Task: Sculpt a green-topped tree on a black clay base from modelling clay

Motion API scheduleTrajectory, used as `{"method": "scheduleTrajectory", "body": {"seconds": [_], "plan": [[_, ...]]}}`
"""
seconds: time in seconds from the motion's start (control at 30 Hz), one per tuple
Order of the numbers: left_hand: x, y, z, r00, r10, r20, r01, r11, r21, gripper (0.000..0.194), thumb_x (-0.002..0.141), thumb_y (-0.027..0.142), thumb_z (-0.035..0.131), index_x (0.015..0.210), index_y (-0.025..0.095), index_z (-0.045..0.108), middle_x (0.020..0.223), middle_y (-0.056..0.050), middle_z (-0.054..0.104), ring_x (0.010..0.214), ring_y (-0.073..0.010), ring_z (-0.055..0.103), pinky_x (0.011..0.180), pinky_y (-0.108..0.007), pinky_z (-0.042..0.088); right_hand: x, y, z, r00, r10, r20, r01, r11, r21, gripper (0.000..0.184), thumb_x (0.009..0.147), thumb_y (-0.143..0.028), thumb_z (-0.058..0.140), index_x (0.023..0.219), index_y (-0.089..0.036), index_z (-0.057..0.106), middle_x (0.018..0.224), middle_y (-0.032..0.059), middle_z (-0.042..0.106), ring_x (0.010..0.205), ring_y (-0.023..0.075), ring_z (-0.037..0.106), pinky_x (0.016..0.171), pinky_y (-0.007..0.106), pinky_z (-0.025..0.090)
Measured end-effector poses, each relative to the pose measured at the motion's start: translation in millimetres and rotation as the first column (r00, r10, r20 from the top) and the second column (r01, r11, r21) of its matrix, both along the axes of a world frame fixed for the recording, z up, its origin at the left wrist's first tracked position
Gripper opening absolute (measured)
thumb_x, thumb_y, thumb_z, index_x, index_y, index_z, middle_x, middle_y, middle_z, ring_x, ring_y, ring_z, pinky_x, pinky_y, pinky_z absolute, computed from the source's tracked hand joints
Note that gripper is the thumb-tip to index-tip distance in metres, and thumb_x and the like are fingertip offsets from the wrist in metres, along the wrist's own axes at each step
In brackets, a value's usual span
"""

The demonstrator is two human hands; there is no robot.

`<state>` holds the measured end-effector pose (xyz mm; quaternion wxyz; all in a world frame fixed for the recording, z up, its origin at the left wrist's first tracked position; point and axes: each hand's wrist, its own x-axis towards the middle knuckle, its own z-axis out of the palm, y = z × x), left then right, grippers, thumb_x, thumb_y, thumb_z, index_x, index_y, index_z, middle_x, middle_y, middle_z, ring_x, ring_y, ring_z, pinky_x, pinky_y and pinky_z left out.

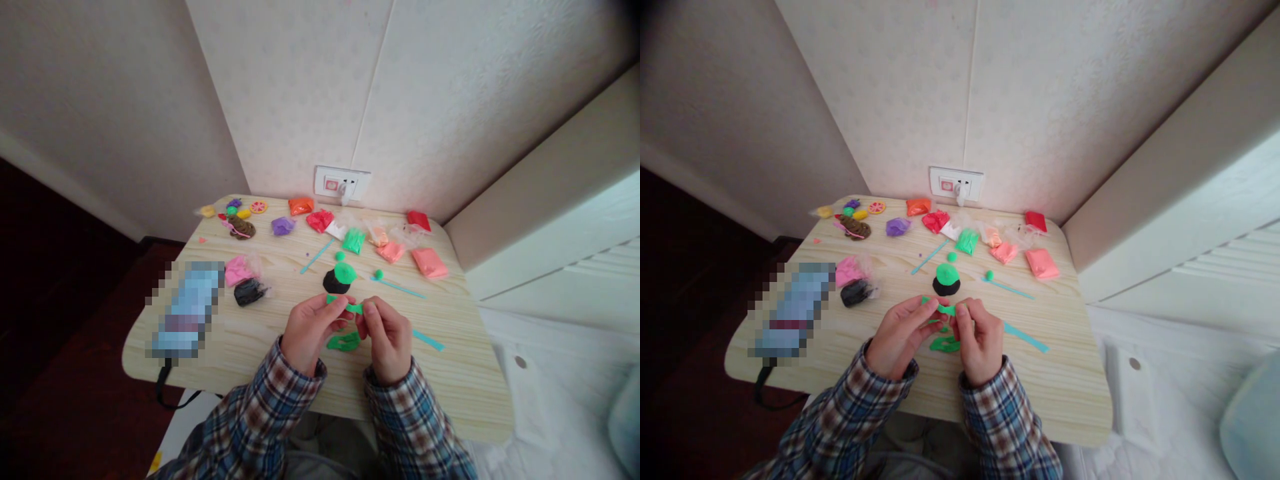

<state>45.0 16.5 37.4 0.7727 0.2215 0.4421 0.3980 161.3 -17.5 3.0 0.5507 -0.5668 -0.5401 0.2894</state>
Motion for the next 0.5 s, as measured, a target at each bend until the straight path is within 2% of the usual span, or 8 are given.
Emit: {"method": "scheduleTrajectory", "body": {"seconds": [0.17,0.3,0.5], "plan": [[-1,2,-13.0,0.992,0.03,-0.12,-0.011,0.987,0.16,0.028,0.061,0.039,0.078,0.07,0.013,0.075,0.062,-0.003,0.068,0.061,-0.011,0.056,0.062,-0.023,0.045,1,0,-3.0,0.998,0.053,-0.022,-0.054,0.998,-0.019,0.037,0.094,-0.038,0.039,0.064,-0.019,0.051,0.052,-0.0028,0.047,0.049,0.0108,0.043,0.049,0.025,0.035],[-3,5,-23.7,0.971,0.028,-0.237,0.041,0.959,0.28,0.029,0.066,0.041,0.073,0.074,0.013,0.076,0.059,-0.002,0.065,0.059,-0.0108,0.052,0.056,-0.021,0.041,1,1,-2.3,0.996,0.081,-0.025,-0.081,0.997,0.009,0.038,0.094,-0.041,0.037,0.067,-0.019,0.052,0.054,-0.0025,0.047,0.05,0.0114,0.043,0.049,0.025,0.033],[-4,4,-21.6,0.98,-0.01,-0.2,0.059,0.969,0.24,0.035,0.066,0.044,0.073,0.081,0.013,0.076,0.061,-0.002,0.062,0.058,-0.0097,0.05,0.055,-0.021,0.04,2,2,-2.5,1.0,0.025,0.015,-0.025,1.0,-0.018,0.038,0.094,-0.038,0.039,0.063,-0.02,0.049,0.053,-0.0027,0.046,0.051,0.0118,0.042,0.05,0.026,0.033]]}}
